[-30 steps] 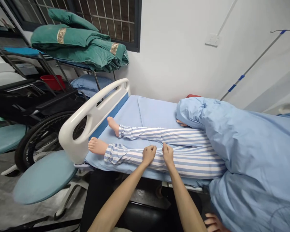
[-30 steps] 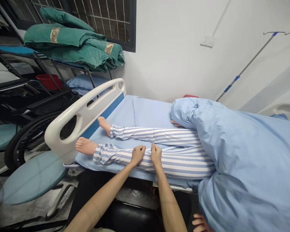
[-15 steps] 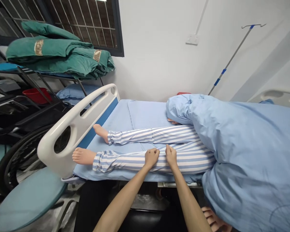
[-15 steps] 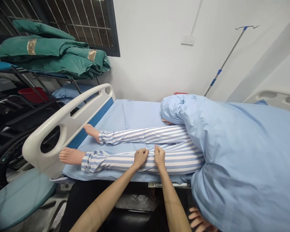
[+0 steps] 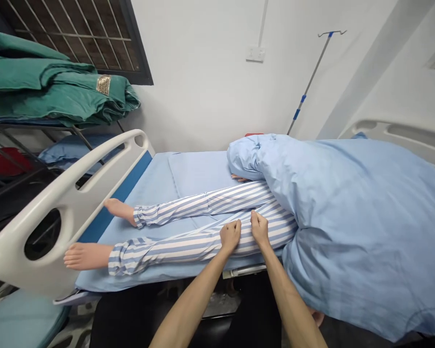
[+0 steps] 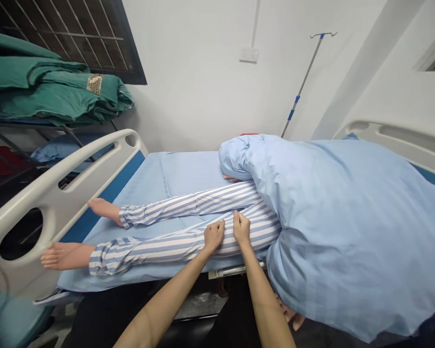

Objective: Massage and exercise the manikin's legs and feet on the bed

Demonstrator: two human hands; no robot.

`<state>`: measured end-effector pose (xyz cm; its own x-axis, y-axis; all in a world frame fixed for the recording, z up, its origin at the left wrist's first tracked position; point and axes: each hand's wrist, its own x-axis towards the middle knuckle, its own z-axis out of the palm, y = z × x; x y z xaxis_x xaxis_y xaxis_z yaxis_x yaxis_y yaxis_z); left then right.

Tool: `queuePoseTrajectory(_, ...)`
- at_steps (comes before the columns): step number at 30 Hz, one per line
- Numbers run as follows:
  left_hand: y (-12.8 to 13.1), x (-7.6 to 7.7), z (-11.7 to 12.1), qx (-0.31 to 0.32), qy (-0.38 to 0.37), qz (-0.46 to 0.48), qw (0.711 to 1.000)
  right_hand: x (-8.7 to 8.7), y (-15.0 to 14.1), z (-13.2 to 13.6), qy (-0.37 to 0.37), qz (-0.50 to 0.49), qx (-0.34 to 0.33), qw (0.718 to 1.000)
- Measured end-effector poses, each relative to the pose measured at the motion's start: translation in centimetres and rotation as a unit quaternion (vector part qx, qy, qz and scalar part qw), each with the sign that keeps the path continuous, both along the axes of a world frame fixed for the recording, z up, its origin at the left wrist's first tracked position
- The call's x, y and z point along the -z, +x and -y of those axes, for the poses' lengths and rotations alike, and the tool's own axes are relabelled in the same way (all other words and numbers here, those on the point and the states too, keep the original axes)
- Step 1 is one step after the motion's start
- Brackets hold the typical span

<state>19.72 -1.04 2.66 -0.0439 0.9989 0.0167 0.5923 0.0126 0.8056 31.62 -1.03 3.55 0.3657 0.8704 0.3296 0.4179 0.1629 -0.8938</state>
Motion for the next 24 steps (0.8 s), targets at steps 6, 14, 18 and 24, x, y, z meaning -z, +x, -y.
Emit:
queuePoseTrajectory(6,1.7,-1.0,-0.9,0.021,0.034,0.051,0.998,1.5,2.3,1.0,-0.002,0.096,0.041,0.995)
queuePoseTrajectory(14,7.3,-0.6,-0.1,0.037,0.003,-0.095,0.995,0.0,5.8,1.1,0.002,0.052,0.036,0.998)
queuePoseTrajectory(18,6.7,-0.7,0.3,0.05,-0.01,-0.09,0.995,-0.6,9.9,0.8,0.008,0.096,0.133,0.986)
queuePoseTrajectory(24,5.6,-0.7,-0.3,0.07,-0.028,0.011,0.997,2.5,11.4,-0.2,-0.031,0.215,0.213,0.953)
